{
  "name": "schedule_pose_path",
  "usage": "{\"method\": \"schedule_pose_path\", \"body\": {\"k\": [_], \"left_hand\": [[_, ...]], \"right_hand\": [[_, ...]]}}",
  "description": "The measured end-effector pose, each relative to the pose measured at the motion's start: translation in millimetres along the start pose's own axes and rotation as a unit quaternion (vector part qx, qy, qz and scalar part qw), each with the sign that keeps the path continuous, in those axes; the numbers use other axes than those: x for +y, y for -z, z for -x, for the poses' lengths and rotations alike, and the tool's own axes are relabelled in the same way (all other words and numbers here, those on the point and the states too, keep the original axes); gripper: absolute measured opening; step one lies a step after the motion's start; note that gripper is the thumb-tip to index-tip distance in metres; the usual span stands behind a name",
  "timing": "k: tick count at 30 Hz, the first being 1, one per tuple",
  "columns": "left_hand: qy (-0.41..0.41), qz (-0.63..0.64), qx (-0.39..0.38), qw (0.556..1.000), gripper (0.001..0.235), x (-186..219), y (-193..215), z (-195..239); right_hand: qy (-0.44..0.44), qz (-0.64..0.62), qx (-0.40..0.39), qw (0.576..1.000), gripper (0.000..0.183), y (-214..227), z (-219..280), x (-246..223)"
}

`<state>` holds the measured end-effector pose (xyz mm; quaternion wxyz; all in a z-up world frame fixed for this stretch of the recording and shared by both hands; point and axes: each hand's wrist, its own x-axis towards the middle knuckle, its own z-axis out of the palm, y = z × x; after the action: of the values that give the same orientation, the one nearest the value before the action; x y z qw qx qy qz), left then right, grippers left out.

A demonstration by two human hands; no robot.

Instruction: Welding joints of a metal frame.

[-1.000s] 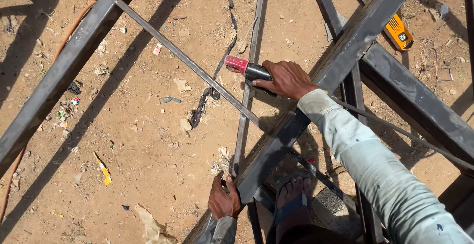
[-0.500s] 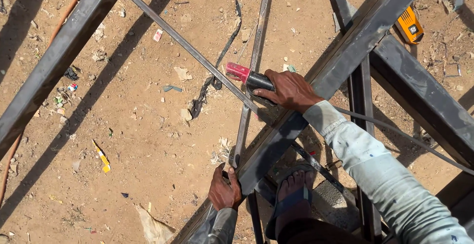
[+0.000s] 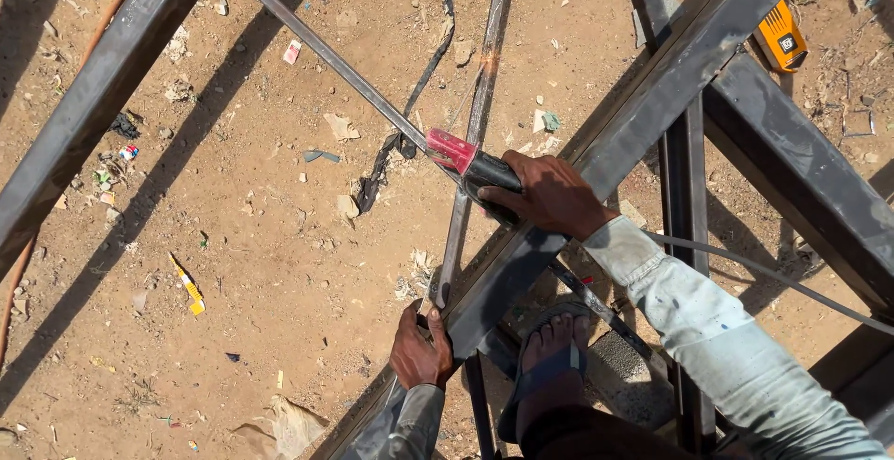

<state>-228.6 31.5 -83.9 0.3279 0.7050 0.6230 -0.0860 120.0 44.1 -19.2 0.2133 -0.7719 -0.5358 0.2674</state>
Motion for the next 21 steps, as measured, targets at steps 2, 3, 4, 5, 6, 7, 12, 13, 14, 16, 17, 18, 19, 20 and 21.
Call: {"method": "schedule_pose_path", "body": {"k": [2, 3, 4, 5, 6, 7, 12, 13, 14, 16, 17, 18, 19, 20, 21], "left_hand": [[-0.025, 0.005, 0.032, 0.999, 0.075, 0.7, -0.3, 1.0], [-0.024, 0.005, 0.032, 0.999, 0.075, 2.0, 1.3, 0.6], [-0.014, 0.007, 0.021, 1.0, 0.076, 3.3, 3.0, 0.2], [-0.003, 0.009, 0.011, 1.0, 0.077, 4.3, 4.5, 0.4], [-0.002, 0.009, 0.011, 1.0, 0.077, 3.0, 3.9, 0.5], [-0.008, 0.005, 0.017, 1.0, 0.077, 2.1, 2.6, 0.6], [-0.018, 0.011, 0.028, 0.999, 0.077, 6.1, 5.9, 2.3], [-0.012, 0.016, 0.023, 1.0, 0.077, 7.5, 6.9, 2.0], [-0.007, 0.022, 0.018, 1.0, 0.077, 8.7, 7.9, 1.6], [0.0, 0.022, 0.019, 1.0, 0.077, 6.7, 5.7, 3.3], [0.004, 0.022, 0.02, 1.0, 0.077, 6.0, 4.8, 2.9], [0.005, 0.022, 0.02, 1.0, 0.077, 4.4, 3.7, 2.5], [-0.003, 0.027, 0.027, 0.999, 0.077, 2.8, 2.5, 2.6], [-0.012, 0.033, 0.034, 0.999, 0.077, 1.1, 1.1, 2.5], [-0.009, 0.033, 0.033, 0.999, 0.077, -2.4, -2.2, 2.9]], "right_hand": [[0.03, 0.003, 0.013, 0.999, 0.067, -1.8, 5.9, 1.0], [0.03, 0.002, 0.012, 0.999, 0.067, 0.8, 6.9, -2.7], [0.013, -0.011, -0.005, 1.0, 0.064, 3.4, 8.0, -6.7], [-0.003, -0.023, -0.023, 0.999, 0.062, 5.9, 9.4, -10.6], [-0.003, -0.024, -0.023, 0.999, 0.062, 13.4, 9.6, -19.7], [-0.05, -0.043, -0.06, 0.996, 0.059, 21.5, 10.2, -28.3], [-0.129, -0.076, -0.129, 0.98, 0.054, 17.6, 20.3, -29.5], [-0.117, -0.081, -0.128, 0.982, 0.055, 15.9, 22.4, -28.1], [-0.105, -0.086, -0.126, 0.983, 0.055, 14.1, 24.4, -26.6], [-0.1, -0.099, -0.131, 0.981, 0.057, 16.2, 29.0, -31.2], [-0.096, -0.112, -0.132, 0.98, 0.058, 17.3, 30.7, -33.2], [-0.095, -0.112, -0.134, 0.98, 0.058, 12.6, 33.6, -30.6], [-0.09, -0.12, -0.13, 0.98, 0.06, 7.8, 36.5, -28.0], [-0.085, -0.127, -0.126, 0.98, 0.063, 3.0, 39.3, -25.2], [-0.085, -0.127, -0.129, 0.98, 0.063, 1.1, 44.6, -25.3]]}}
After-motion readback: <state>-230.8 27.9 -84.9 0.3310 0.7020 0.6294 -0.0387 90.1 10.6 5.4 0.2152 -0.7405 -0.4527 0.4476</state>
